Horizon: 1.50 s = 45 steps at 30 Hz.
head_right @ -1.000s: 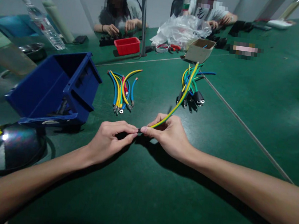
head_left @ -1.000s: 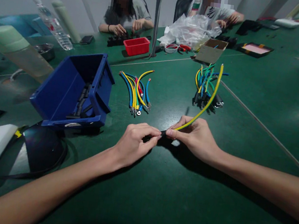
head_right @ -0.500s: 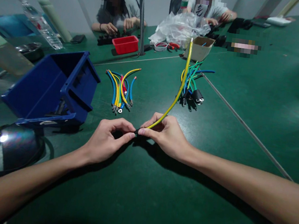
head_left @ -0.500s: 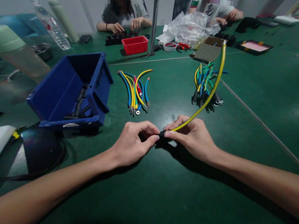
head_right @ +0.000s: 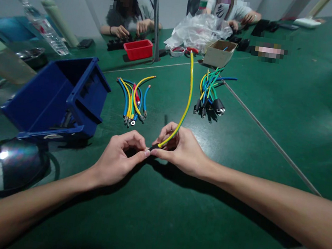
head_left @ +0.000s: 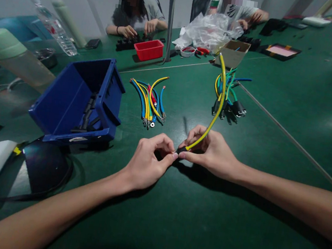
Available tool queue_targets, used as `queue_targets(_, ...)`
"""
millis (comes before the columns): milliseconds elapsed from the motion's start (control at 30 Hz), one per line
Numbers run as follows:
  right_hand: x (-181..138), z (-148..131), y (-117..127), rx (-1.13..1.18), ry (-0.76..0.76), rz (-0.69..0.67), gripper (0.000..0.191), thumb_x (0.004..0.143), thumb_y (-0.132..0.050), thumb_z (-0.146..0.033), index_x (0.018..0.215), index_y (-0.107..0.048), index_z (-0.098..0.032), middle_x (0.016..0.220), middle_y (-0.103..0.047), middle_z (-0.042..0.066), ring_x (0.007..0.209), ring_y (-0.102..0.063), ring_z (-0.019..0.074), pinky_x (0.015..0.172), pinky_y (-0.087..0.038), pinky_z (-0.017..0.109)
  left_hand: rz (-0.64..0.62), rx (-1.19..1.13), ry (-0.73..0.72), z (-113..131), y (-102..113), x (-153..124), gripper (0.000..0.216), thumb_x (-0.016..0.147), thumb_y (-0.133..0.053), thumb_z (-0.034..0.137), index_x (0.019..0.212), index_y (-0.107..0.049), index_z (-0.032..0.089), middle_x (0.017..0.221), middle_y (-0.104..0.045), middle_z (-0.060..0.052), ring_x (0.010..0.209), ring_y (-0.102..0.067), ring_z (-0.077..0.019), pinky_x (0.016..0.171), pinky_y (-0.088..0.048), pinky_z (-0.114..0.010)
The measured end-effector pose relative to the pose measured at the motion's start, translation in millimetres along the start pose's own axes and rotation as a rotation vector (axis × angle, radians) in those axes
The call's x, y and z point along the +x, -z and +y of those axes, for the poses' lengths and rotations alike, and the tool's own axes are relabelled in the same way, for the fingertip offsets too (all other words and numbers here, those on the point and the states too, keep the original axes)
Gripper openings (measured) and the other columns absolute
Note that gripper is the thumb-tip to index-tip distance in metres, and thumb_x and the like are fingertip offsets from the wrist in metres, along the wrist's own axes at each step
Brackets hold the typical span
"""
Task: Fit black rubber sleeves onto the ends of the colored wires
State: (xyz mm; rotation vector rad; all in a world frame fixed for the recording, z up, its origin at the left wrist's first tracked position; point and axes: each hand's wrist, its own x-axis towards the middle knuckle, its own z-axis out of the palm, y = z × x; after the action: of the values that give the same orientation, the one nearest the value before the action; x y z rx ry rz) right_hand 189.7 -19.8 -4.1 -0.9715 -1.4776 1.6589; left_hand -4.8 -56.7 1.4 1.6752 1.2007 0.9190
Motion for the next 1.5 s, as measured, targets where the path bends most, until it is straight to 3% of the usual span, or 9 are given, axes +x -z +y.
queue_targets(233, -5, -5, -6, 0.031, -0.008, 0.047, 0.043, 0.063, -0.084, -0.016, 0.079, -0.044, -0.021, 0.078, -0.068, -0.001, 0.069, -0.067, 0.0137, 0.061, -0.052, 0.025, -0.012, 0.016, -0.004, 1, -1, 2, 0.009, 0.084, -0.064, 0.022, 0.081, -0.057, 0.016, 0.071, -0.063, 0.001, 0.063, -0.057, -0.0106, 0.062, -0.045, -0.022)
queue_targets(467, -1, -5, -4, 0.124, 0.008, 0.052, 0.047, 0.063, -0.085, -0.017, 0.082, -0.042, -0.022, 0.077, -0.067, -0.003, 0.067, -0.064, 0.0114, 0.061, -0.049, 0.024, -0.116, -0.205, 0.110, -4, 3, 10, 0.015, 0.085, -0.065, 0.027, 0.093, -0.063, 0.014, 0.075, -0.068, -0.002, 0.070, -0.064, -0.0136, 0.068, -0.049, -0.026)
queue_targets(733, 2, -4, -3, 0.162, 0.000, 0.020, 0.048, 0.064, -0.085, -0.017, 0.084, -0.041, -0.022, 0.077, -0.067, -0.003, 0.068, -0.065, 0.0112, 0.067, -0.052, 0.026, -0.094, -0.191, 0.056, -6, 2, 9, 0.017, 0.091, -0.054, 0.025, 0.095, -0.066, 0.013, 0.078, -0.065, -0.003, 0.071, -0.060, -0.0122, 0.068, -0.048, -0.025)
queue_targets(967, 1, -4, -2, 0.154, 0.012, -0.002, 0.046, 0.066, -0.083, -0.016, 0.087, -0.042, -0.022, 0.077, -0.066, -0.004, 0.071, -0.065, 0.0116, 0.069, -0.052, 0.027, -0.048, -0.019, -0.043, -5, 4, 7, 0.015, 0.092, -0.050, 0.019, 0.097, -0.064, 0.015, 0.086, -0.069, -0.003, 0.079, -0.064, -0.0135, 0.074, -0.049, -0.026)
queue_targets(1200, 0, 2, 1, 0.006, 0.072, 0.048, 0.042, 0.068, -0.081, -0.017, 0.087, -0.043, -0.022, 0.080, -0.063, -0.002, 0.072, -0.063, 0.0135, 0.066, -0.050, 0.028, 0.029, 0.297, -0.272, 1, -2, 2, 0.009, 0.083, -0.065, 0.017, 0.092, -0.064, 0.015, 0.085, -0.067, -0.003, 0.078, -0.063, -0.0147, 0.074, -0.049, -0.027)
queue_targets(1500, -4, 1, 0, -0.288, 0.165, 0.029, 0.033, 0.075, -0.077, -0.027, 0.088, -0.047, -0.021, 0.073, -0.058, -0.003, 0.064, -0.057, 0.0127, 0.057, -0.045, 0.025, 0.006, 0.414, -0.285, -3, -4, -3, 0.011, 0.084, -0.059, 0.014, 0.094, -0.063, 0.017, 0.085, -0.068, -0.004, 0.073, -0.062, -0.0147, 0.069, -0.047, -0.026)
